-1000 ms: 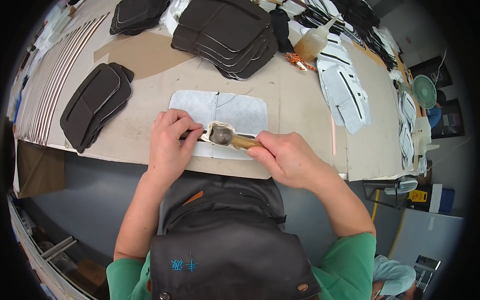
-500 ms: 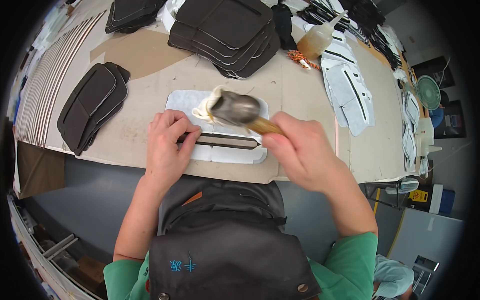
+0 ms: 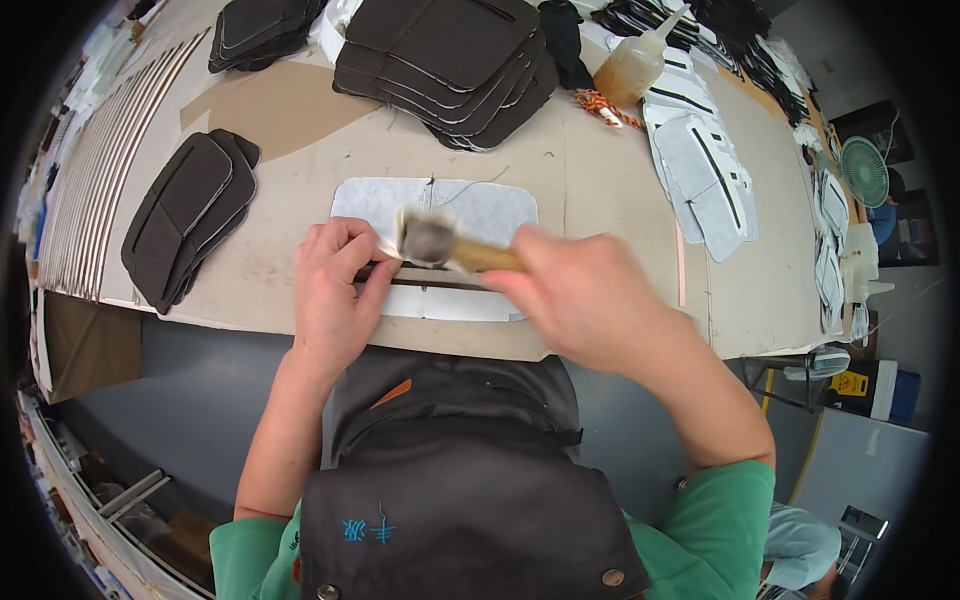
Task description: Applying glue to leather components and assembling a zipper pocket for a leather bag.
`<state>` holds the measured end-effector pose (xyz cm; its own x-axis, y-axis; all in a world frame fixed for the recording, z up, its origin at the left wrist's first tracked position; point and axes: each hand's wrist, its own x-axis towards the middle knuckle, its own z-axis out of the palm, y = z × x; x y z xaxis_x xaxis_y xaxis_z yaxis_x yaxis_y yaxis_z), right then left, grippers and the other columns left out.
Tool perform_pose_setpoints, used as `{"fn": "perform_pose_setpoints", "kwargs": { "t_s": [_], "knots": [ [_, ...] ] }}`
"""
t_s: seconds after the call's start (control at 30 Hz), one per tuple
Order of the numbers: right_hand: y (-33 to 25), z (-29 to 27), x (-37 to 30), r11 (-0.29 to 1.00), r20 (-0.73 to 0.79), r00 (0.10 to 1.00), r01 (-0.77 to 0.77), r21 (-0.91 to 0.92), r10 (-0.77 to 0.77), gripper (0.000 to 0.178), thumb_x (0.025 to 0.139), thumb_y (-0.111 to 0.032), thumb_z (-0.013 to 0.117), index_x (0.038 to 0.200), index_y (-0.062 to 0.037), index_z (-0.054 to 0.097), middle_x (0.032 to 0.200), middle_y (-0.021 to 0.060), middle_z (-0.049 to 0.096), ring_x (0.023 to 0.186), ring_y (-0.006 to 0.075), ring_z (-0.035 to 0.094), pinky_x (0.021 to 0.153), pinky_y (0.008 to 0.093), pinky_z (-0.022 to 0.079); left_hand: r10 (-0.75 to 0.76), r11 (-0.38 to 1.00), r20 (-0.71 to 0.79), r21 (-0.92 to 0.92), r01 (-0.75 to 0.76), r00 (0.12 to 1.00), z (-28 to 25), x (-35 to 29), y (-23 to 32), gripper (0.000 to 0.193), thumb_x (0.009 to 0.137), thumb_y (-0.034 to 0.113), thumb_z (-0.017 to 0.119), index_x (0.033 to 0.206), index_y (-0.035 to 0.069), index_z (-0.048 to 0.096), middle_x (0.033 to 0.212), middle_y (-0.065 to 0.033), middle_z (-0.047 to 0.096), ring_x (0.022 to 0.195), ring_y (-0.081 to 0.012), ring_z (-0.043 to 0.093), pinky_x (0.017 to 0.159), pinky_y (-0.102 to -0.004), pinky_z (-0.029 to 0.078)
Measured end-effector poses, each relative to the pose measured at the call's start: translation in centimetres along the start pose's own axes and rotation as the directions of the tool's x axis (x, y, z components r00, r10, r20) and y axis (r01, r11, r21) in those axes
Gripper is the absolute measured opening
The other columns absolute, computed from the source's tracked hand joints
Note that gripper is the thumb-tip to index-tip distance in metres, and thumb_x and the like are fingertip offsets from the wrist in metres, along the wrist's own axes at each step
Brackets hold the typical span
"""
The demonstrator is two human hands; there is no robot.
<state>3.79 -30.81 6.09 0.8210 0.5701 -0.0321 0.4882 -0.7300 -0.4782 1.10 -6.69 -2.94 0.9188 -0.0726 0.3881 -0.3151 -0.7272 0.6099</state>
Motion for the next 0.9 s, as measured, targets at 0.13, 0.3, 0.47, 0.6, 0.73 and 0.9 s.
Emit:
{"fn": "perform_pose_setpoints", "kwargs": {
  "t_s": [0.13,0.3,0.47,0.6,0.73,0.9],
  "knots": [
    [1.5,1.3,0.0,0.995,0.114,0.992,-0.048,-0.085,0.058,0.032,0.100,-0.029,0.059,0.085,-0.0004,0.056,0.065,0.0204,0.059,0.059,0.0404,0.058,0.055,0.0443,0.046,0.029,0.999,-0.004,-0.024,-0.029,1.000,0.1,0.1,0.0,0.011,0.078,0.003,0.074,0.084,0.009,0.067,0.095,-0.0040,0.060,0.090,-0.0270,0.055,0.079,-0.0395,0.041],
    [-0.7,-1.1,-0.8,0.972,0.106,0.989,-0.119,0.205,0.099,0.026,0.100,-0.021,0.057,0.085,-0.0005,0.053,0.067,0.0190,0.056,0.059,0.0393,0.055,0.055,0.0416,0.042,0.054,0.995,-0.071,-0.084,-0.060,0.996,-0.4,-0.9,-0.2,0.012,0.077,0.002,0.074,0.085,0.008,0.067,0.095,-0.0043,0.061,0.091,-0.0269,0.056,0.080,-0.0385,0.041],
    [-1.2,-0.2,-2.2,0.963,0.067,0.994,-0.105,0.248,0.091,0.030,0.100,-0.027,0.059,0.087,-0.0002,0.053,0.065,0.0210,0.057,0.059,0.0430,0.059,0.055,0.0466,0.045,0.113,0.993,-0.023,-0.036,-0.114,0.993,-1.0,-2.7,0.1,0.012,0.077,0.002,0.074,0.085,0.007,0.068,0.093,-0.0030,0.063,0.091,-0.0255,0.057,0.081,-0.0379,0.041],
    [0.5,1.3,-1.5,0.999,0.194,0.981,0.010,-0.041,-0.002,0.033,0.100,-0.029,0.060,0.087,0.0001,0.054,0.062,0.0209,0.057,0.058,0.0443,0.058,0.055,0.0478,0.046,0.114,0.993,-0.016,-0.022,-0.115,0.993,-0.8,-2.6,0.1,0.012,0.076,0.003,0.075,0.085,0.008,0.069,0.093,-0.0023,0.063,0.090,-0.0249,0.057,0.082,-0.0374,0.042],
    [-1.3,-0.9,-0.9,0.980,0.183,0.982,-0.087,0.178,0.053,0.034,0.099,-0.030,0.060,0.087,0.0009,0.054,0.064,0.0216,0.059,0.061,0.0452,0.059,0.057,0.0492,0.047,0.114,0.993,-0.047,-0.016,-0.115,0.992,-1.3,-3.1,0.0,0.013,0.075,0.002,0.077,0.085,0.007,0.069,0.091,-0.0035,0.064,0.089,-0.0257,0.057,0.079,-0.0371,0.044],
    [-0.5,1.8,-1.7,0.998,0.247,0.967,-0.053,-0.043,0.062,0.030,0.100,-0.027,0.059,0.089,0.0002,0.053,0.065,0.0219,0.058,0.064,0.0425,0.059,0.057,0.0455,0.045,0.163,0.983,-0.094,-0.066,-0.170,0.982,-2.4,-3.5,-0.6,0.015,0.074,-0.001,0.078,0.084,0.005,0.069,0.090,-0.0047,0.066,0.089,-0.0258,0.059,0.078,-0.0366,0.045]
  ]
}}
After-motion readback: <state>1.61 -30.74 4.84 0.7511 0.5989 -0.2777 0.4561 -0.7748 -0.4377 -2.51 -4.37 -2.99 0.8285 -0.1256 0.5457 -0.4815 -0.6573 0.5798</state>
